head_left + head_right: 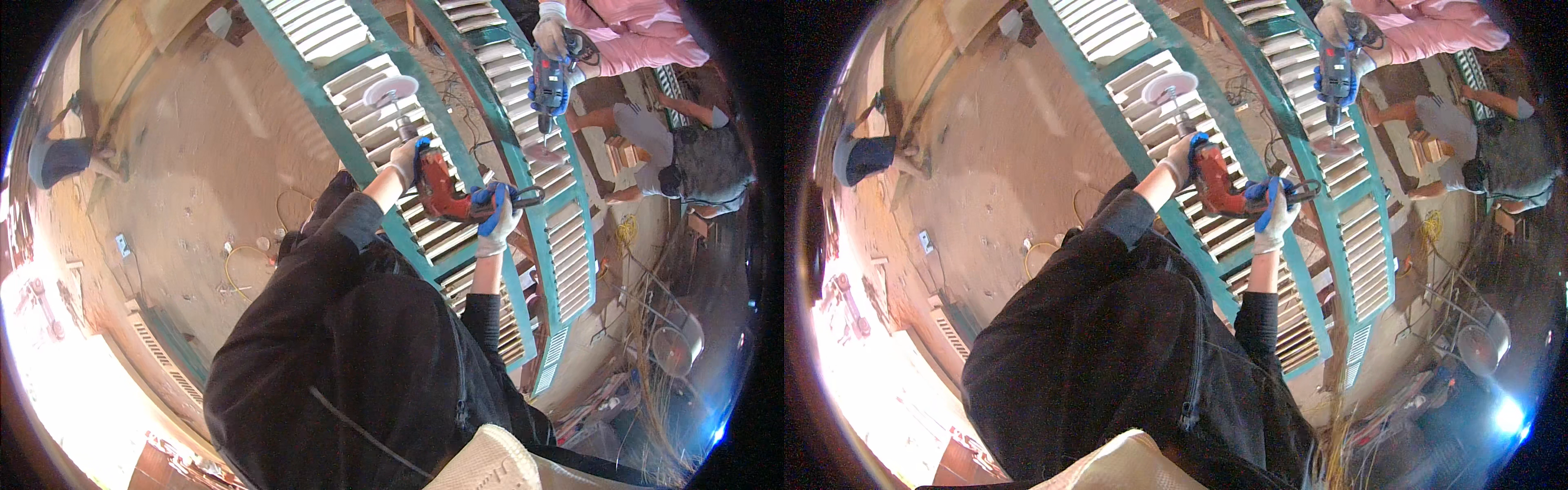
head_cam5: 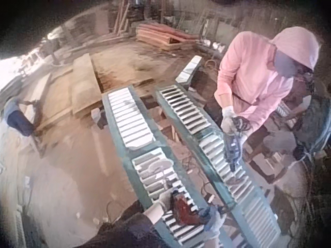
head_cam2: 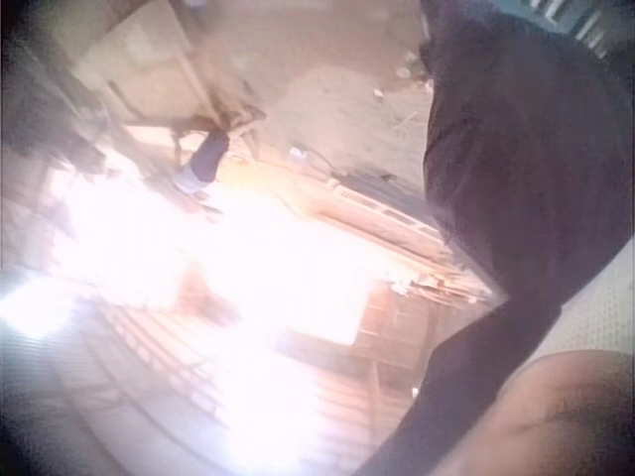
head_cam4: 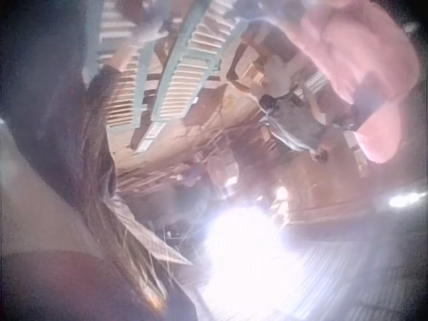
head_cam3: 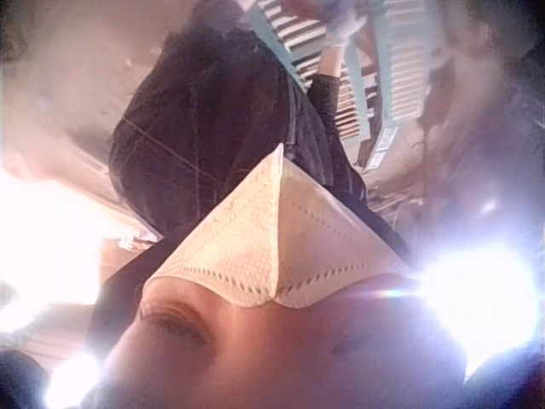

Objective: The person uses a handheld electric sander to smooth the surface of wooden slats on a green metal frame. A coworker performs the same task on an adjacent frame. The camera wearer moves the sander systematically across the slats.

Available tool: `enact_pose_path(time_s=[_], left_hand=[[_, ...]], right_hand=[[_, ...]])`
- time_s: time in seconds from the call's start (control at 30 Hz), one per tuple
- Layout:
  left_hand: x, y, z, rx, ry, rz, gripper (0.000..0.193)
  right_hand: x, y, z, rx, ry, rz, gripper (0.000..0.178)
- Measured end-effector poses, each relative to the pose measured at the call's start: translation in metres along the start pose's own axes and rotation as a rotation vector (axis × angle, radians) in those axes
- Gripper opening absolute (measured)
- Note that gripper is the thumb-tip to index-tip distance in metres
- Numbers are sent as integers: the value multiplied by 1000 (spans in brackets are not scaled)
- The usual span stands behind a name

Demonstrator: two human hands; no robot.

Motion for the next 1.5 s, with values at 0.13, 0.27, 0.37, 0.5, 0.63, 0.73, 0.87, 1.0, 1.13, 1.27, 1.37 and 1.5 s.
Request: enact_pose_path(time_s=[0.13, 0.27, 0.37, 0.5, 0.63, 0.73, 0.87, 1.0, 1.13, 1.27, 1.37, 1.5], left_hand=[[5, 8, -50, -35, -328, -92, 19], [47, 2, -43, 45, -567, 182, 39], [41, -14, -37, -94, -800, 122, 46], [17, -41, -16, -2, -708, 211, 47], [6, -41, -1, -62, -595, 214, 47], [6, -34, -8, -86, -594, 199, 39], [-25, -14, -25, -112, -474, 2, 30], [5, -14, -28, -103, -611, 195, 39], [6, -40, -7, -168, -805, 164, 38], [21, -50, -16, -61, -681, 247, 32], [-17, -2, -21, -112, -923, -110, 29], [13, -1, 2, -309, -868, -90, 31]], right_hand=[[-24, -1, 38, 30, 80, 82, 6], [-7, -18, 12, 153, 16, -71, 5], [19, -45, -5, 55, -64, -72, 7], [15, -33, 11, 104, 55, -127, 9], [13, -15, 12, 82, 24, -97, 13], [23, -10, 18, 115, 140, -103, 13], [28, -8, 14, 10, 165, -22, 10], [21, 4, 32, -1, 221, -7, 11], [29, -31, 8, 45, 63, -134, 11], [21, -1, 41, 220, 129, -109, 9], [16, 2, 14, 32, 24, -34, 9], [14, -10, -8, 206, 42, -140, 12]])
Point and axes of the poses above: each hand's wrist, its own x-axis away from the middle knuckle, its own z-axis out of the back of the hand, y = z × x, the point moved 6 cm from there along -x, towards the middle knuckle, and after that the axes turned 7 degrees about -z, right-handed, at the moved point
